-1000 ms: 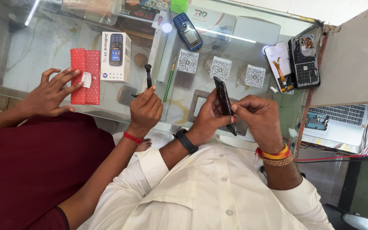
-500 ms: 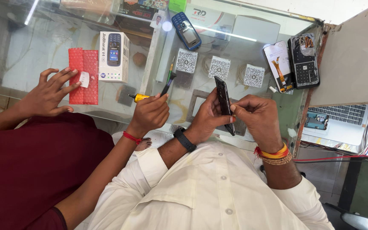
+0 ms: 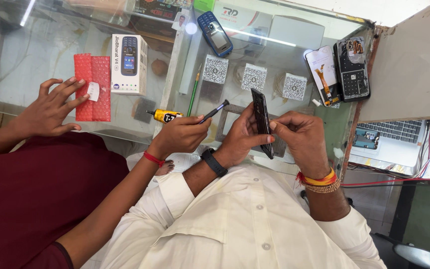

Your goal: The person disassembles a smartphone, removes the back cover, and detaches the battery connector. They then place a new battery into the chassis, reconnect the battery, and reattach the back cover. The person uses a screwdriver to secure the back cover screws.

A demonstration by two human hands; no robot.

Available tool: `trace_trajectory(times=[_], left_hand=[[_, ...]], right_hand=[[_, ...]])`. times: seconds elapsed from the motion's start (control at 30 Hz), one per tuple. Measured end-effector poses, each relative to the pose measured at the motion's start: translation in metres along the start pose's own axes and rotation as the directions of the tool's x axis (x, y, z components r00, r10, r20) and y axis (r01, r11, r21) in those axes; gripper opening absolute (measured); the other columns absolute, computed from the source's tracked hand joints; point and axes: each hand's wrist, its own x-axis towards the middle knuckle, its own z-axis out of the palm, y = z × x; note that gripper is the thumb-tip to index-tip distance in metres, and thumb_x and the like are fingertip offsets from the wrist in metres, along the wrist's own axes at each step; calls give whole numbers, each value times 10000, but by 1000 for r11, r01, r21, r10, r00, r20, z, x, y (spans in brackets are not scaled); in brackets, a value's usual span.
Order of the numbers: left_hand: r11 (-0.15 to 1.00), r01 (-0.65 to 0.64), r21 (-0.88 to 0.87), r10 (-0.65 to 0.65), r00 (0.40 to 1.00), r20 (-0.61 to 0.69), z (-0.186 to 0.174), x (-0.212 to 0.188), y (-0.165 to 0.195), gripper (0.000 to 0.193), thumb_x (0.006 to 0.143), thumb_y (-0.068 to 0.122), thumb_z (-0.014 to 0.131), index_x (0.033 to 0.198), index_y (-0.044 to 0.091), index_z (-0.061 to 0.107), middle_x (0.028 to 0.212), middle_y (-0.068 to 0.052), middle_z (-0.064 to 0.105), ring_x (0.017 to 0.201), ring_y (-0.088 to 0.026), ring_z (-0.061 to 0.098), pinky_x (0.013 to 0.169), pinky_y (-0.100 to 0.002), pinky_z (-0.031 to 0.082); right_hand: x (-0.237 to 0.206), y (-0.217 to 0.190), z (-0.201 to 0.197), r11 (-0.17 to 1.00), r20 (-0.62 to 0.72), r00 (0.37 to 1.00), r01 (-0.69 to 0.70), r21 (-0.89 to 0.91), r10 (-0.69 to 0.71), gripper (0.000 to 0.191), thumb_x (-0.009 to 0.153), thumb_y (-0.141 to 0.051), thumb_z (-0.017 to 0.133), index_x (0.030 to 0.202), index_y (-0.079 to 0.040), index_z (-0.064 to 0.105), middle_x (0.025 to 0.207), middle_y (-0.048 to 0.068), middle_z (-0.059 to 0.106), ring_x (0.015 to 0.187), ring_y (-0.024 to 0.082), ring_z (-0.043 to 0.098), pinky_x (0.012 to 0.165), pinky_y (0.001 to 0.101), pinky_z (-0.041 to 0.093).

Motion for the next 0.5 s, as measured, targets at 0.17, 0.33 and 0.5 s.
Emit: trace_trajectory(times=[0.17,0.33,0.5], left_hand=[[1000,-8,5,8,1000,1,1,0,0,1016,818,6,842,1635,25,239,1226,-21,564,1139,-123,578,1026,-313,525],[1000,15,8,-15,1000,-2,2,-1,2,1037,806,30,855,1635,27,232,1216,-27,568,1128,-129,581,1017,-321,535],[999,35,17,-35,999,1,3,-2,2,1036,801,48,858,1628,26,235,1209,-26,564,1121,-128,580,1004,-332,545]], right_hand=[[-2,0,0,1000,-19,1000,2,-26,-3,36,927,-10,748,932,18,770,781,-19,670,666,2,508,565,186,381],[-2,0,0,999,-16,1000,14,-52,-15,35,924,-11,751,926,19,769,771,-23,670,667,-3,512,564,185,383],[-4,0,-1,1000,-11,1000,7,-28,-8,37,924,-10,743,928,21,763,778,-26,681,679,-5,533,577,182,403]])
